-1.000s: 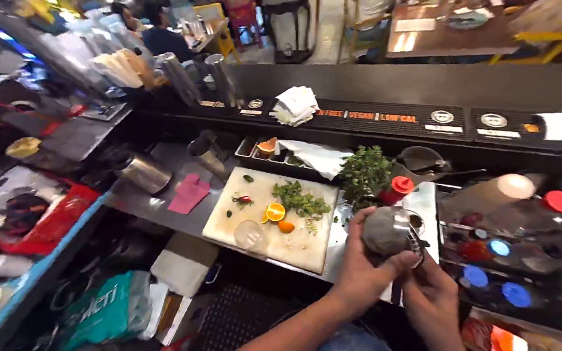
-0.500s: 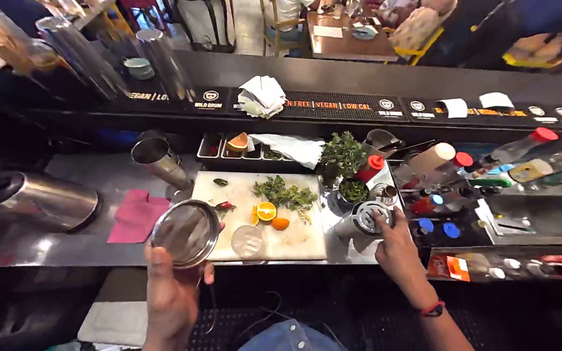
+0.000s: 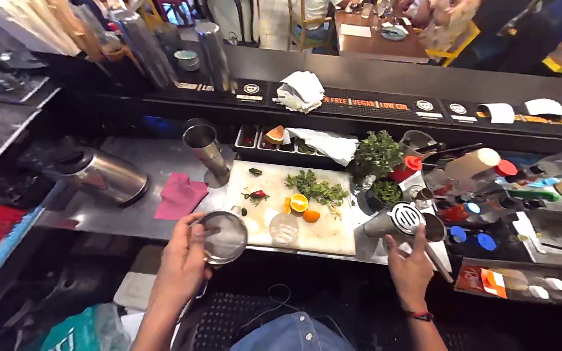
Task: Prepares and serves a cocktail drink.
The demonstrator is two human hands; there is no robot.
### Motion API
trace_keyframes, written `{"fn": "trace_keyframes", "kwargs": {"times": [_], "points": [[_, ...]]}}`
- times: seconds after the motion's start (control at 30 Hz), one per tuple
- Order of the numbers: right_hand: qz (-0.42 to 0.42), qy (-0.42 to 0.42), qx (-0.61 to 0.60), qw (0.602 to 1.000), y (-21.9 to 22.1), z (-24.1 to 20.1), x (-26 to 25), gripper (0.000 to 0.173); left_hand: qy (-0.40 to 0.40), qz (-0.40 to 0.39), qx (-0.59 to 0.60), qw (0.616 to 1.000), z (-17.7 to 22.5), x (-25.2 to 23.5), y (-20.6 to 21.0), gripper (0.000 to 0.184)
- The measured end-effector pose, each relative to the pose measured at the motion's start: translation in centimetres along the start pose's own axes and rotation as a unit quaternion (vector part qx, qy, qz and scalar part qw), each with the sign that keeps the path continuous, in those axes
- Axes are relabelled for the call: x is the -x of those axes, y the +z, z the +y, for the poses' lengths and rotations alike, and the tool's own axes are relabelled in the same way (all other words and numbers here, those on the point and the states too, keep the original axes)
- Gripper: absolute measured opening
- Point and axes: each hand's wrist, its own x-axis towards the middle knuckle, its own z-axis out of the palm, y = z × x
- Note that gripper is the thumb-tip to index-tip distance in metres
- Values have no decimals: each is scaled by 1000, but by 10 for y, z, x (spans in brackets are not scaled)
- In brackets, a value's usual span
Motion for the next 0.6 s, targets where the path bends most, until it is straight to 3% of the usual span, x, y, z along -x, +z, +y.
{"fn": "trace_keyframes", "kwargs": {"times": [0.07, 0.17, 0.2, 0.4, 0.5, 0.6], "points": [[34, 1, -46, 998, 23, 4, -9, 87, 6, -33, 15, 999, 2, 3, 1, 51], [95, -17, -87, 992, 47, -2, -22, 93, 73, -75, -40, 994, -1, -1, 12, 99], [115, -27, -102, 988, 53, -3, -27, 93, 92, -88, -63, 990, -2, -3, 17, 107], [120, -129, -118, 977, 46, -13, -52, 74, 167, -120, -138, 969, 0, -16, 59, 100], [110, -273, -135, 946, 14, -31, -61, 72, 129, -146, -160, 968, 8, -25, 73, 103], [46, -404, -147, 902, -13, -67, -70, 76, 118, -176, -161, 964, 9, -36, 85, 108]]}}
